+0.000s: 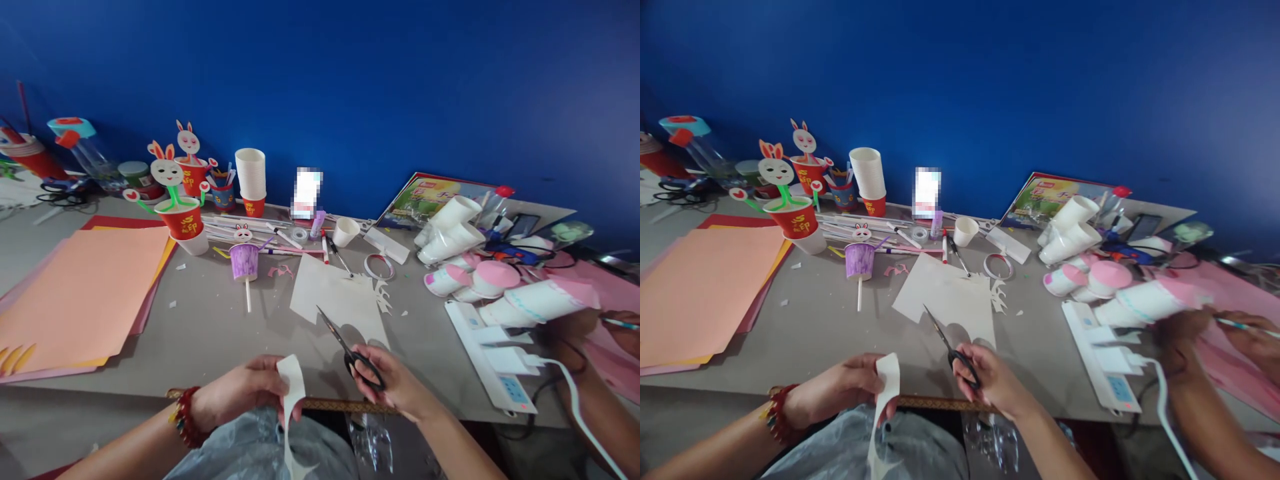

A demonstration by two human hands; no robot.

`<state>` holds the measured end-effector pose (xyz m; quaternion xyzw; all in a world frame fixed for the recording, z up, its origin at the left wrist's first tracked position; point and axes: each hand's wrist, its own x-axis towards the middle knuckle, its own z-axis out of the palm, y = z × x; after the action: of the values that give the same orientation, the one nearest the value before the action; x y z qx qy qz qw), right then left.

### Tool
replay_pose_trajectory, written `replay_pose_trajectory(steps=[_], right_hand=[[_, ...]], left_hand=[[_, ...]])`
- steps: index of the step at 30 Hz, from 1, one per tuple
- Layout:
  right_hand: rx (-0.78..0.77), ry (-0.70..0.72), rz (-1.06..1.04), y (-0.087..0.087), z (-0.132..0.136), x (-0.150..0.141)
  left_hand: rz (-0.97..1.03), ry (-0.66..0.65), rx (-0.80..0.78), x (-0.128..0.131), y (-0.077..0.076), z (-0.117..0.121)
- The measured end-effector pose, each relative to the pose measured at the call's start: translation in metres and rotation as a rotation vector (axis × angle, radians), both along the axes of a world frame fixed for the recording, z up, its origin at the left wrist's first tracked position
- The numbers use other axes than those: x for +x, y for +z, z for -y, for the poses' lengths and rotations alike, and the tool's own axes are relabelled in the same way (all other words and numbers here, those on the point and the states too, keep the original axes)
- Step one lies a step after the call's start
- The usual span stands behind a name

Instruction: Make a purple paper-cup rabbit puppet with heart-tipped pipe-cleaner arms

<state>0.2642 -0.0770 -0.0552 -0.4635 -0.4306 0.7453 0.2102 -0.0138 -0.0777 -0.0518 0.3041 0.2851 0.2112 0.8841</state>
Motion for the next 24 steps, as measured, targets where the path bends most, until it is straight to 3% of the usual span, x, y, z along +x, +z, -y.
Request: replay_pose_trajectory(steps=[4, 10, 13, 17, 20, 24], right_hand=[[-0.047, -0.084, 0.089, 0.0, 0.007, 0.016], [-0.142, -0.246, 0.161, -0.005, 0.03, 0.032], [-0.185, -0.155, 0.16, -0.003, 0.047, 0.036], [-0.185, 0.043, 0.226, 0.008, 0.067, 0.045], [-0.067, 0.001, 0.235, 0.02, 0.064, 0.05], [0.277, -0.335, 0.099, 0.033, 0.028, 0.024]], left_hand=[[-0.118, 0.023, 0.113, -0.01, 0.005, -0.002], [-0.343, 0.125, 0.462, -0.025, 0.012, -0.024], [-0.402, 0.142, 0.542, -0.025, 0.016, -0.033], [-0.396, 0.136, 0.502, -0.02, 0.016, -0.04], [-0.343, 0.227, 0.392, -0.015, 0.013, -0.044], [-0.197, 0.395, 0.297, -0.005, 0.013, -0.048]])
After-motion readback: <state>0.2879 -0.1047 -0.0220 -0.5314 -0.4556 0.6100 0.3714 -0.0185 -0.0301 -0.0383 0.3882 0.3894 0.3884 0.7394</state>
